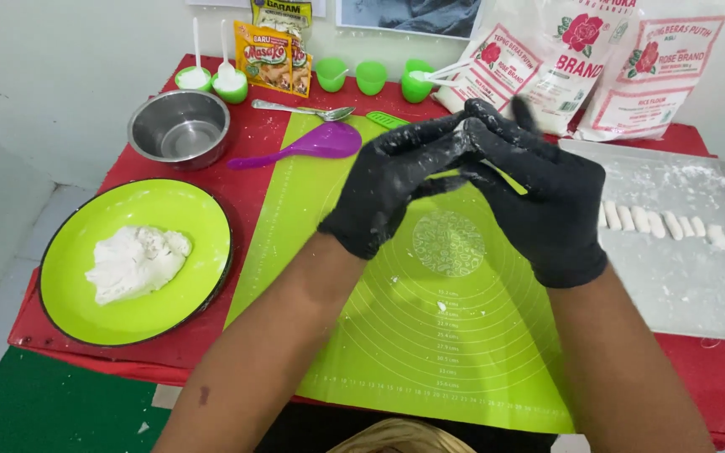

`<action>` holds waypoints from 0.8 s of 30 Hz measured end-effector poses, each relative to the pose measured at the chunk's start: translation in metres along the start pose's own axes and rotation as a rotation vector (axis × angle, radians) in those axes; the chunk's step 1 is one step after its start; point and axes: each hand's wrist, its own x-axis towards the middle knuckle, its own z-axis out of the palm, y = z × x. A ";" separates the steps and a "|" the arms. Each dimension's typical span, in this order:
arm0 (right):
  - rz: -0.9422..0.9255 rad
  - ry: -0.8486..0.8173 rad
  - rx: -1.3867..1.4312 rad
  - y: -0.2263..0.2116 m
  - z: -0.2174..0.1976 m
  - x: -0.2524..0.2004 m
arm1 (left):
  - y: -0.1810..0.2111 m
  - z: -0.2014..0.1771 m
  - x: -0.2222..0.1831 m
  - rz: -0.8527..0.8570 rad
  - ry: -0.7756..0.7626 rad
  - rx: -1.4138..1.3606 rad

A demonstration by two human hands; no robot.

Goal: The person is shaping small pieces of white dough into cylinders by rolling them between their hands and then arranging them on a metal tray.

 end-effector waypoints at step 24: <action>0.290 -0.862 -0.054 -0.031 -0.008 -0.096 | 0.194 -0.102 -0.176 0.425 0.227 1.531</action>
